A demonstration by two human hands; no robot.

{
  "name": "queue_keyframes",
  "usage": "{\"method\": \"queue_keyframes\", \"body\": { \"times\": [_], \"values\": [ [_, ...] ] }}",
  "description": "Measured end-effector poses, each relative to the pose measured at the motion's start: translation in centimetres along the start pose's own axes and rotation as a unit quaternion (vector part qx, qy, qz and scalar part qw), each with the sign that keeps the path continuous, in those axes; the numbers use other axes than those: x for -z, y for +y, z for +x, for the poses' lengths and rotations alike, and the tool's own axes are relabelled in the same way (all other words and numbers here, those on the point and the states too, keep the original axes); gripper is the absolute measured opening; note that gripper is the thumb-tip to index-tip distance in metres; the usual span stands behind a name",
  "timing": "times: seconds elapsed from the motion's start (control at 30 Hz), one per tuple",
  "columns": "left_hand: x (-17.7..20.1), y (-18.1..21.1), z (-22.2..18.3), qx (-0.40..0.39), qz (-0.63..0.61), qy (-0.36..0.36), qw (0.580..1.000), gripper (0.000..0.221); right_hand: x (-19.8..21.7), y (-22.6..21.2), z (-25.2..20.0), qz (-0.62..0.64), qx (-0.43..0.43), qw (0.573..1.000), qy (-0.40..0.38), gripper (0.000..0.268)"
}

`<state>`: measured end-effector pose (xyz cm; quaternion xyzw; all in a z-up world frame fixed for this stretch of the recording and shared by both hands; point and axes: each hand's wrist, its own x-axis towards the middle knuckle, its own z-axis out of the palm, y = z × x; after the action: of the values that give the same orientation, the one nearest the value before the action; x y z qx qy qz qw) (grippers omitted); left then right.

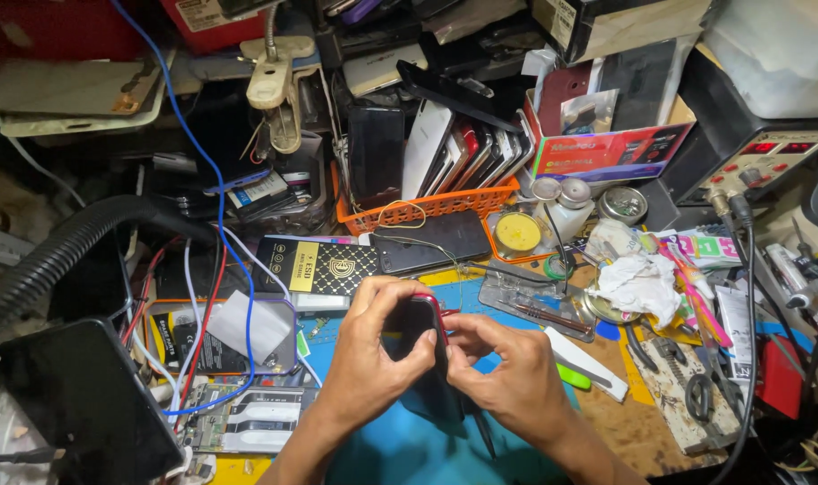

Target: Applying adhesive to a smartphone frame, attaching the back cover, and testing the device functionality.

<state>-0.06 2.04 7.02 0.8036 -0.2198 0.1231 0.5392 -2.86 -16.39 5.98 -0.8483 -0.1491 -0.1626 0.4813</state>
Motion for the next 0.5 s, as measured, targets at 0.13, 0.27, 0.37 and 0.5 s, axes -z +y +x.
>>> {"method": "queue_keyframes", "body": {
  "times": [0.13, 0.27, 0.37, 0.5],
  "values": [
    [-0.2, 0.1, -0.1, -0.021, 0.003, 0.005, 1.000, 0.036, 0.4, -0.5, 0.4, -0.023, 0.003, 1.000, 0.011, 0.023],
    [-0.3, 0.2, -0.2, -0.033, 0.004, 0.007, 0.999, 0.035, 0.3, 0.3, 0.7, -0.025, 0.035, 0.999, 0.000, 0.016],
    [-0.2, 0.0, -0.3, -0.037, 0.003, 0.012, 0.999, 0.036, 0.3, 0.1, 0.7, -0.039, 0.056, 0.998, -0.004, 0.011],
    [0.4, 0.1, -0.5, 0.016, -0.032, 0.029, 0.999, 0.023, 0.1, -0.8, 0.6, 0.018, 0.072, 0.997, -0.005, 0.013]
  ]
}}
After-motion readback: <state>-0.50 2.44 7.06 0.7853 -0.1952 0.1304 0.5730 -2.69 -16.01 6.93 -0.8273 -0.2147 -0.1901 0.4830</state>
